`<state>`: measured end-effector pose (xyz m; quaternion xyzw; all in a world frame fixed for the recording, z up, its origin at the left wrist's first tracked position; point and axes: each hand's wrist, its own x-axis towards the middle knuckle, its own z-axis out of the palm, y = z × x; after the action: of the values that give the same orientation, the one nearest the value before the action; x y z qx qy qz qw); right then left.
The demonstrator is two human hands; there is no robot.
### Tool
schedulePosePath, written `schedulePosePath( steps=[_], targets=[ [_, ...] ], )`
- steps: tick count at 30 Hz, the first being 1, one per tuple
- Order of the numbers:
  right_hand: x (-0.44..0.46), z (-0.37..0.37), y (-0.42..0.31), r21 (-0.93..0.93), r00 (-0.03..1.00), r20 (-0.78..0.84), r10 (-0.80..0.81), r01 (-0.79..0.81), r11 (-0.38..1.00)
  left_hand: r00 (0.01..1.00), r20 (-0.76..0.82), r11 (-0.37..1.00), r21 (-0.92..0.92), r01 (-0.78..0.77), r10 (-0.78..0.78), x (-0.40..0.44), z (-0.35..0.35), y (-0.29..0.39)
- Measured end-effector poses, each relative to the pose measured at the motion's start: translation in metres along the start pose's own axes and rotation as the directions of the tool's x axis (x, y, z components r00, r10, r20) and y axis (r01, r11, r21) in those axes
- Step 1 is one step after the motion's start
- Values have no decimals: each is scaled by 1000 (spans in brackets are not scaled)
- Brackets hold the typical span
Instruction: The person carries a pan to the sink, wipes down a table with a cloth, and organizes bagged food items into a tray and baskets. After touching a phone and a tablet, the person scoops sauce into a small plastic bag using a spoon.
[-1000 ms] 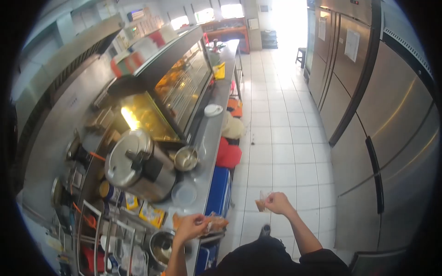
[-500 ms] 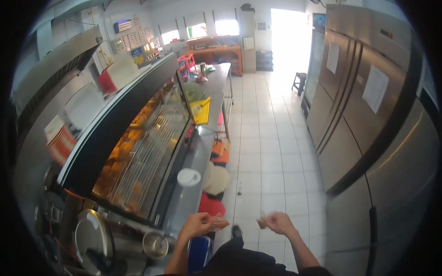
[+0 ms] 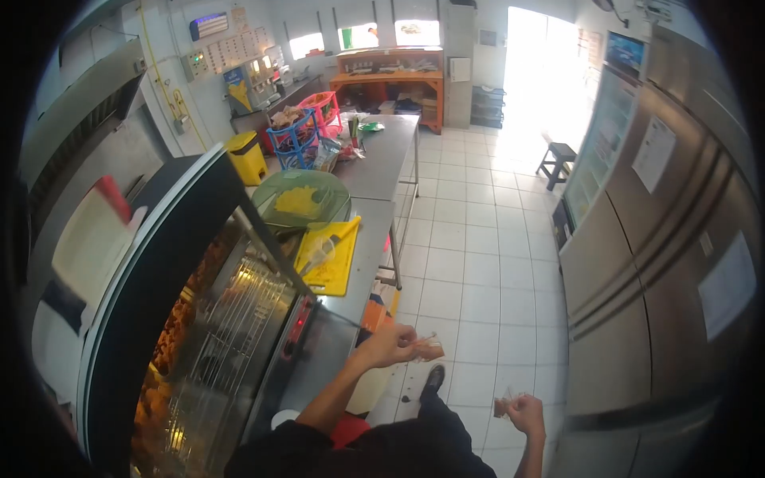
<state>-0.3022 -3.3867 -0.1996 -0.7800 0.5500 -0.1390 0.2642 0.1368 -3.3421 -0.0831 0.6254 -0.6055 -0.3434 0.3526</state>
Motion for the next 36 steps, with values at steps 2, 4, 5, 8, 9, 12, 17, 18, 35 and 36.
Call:
schedulePosePath(
  steps=[2,4,5,8,9,12,17,18,35,36],
  targets=[
    [99,-2,-3,-13,997,31,-72,72,997,997,-55,997,52,48,-46,60,-30,-16],
    [198,-1,-16,-50,988,80,-136,140,989,975,-80,978,-3,208,-207,107,-67,-19],
    [247,-4,-33,-35,982,98,-160,164,986,970,-145,980,16,199,-195,131,-87,-27],
    [395,-19,-92,-36,950,139,-280,287,957,927,-315,979,-64,193,-203,197,-143,-50],
    [440,-26,-117,3,933,144,-329,332,943,903,-354,970,-75,231,-243,219,-162,-57],
    [571,-43,-185,67,874,142,-464,459,886,831,-465,950,-92,298,-306,290,-222,-87],
    [770,-29,-241,25,815,135,-564,566,824,744,-607,950,-62,304,-278,421,-330,-138],
    [803,-31,-254,20,813,149,-562,566,824,731,-607,944,-108,312,-311,449,-354,-154],
    [1377,-8,-373,131,650,315,-691,692,710,542,-824,684,300,665,-166,808,-848,-303],
    [1408,-12,-399,148,587,277,-761,756,638,544,-812,610,326,723,-211,825,-868,-317]
  ],
)
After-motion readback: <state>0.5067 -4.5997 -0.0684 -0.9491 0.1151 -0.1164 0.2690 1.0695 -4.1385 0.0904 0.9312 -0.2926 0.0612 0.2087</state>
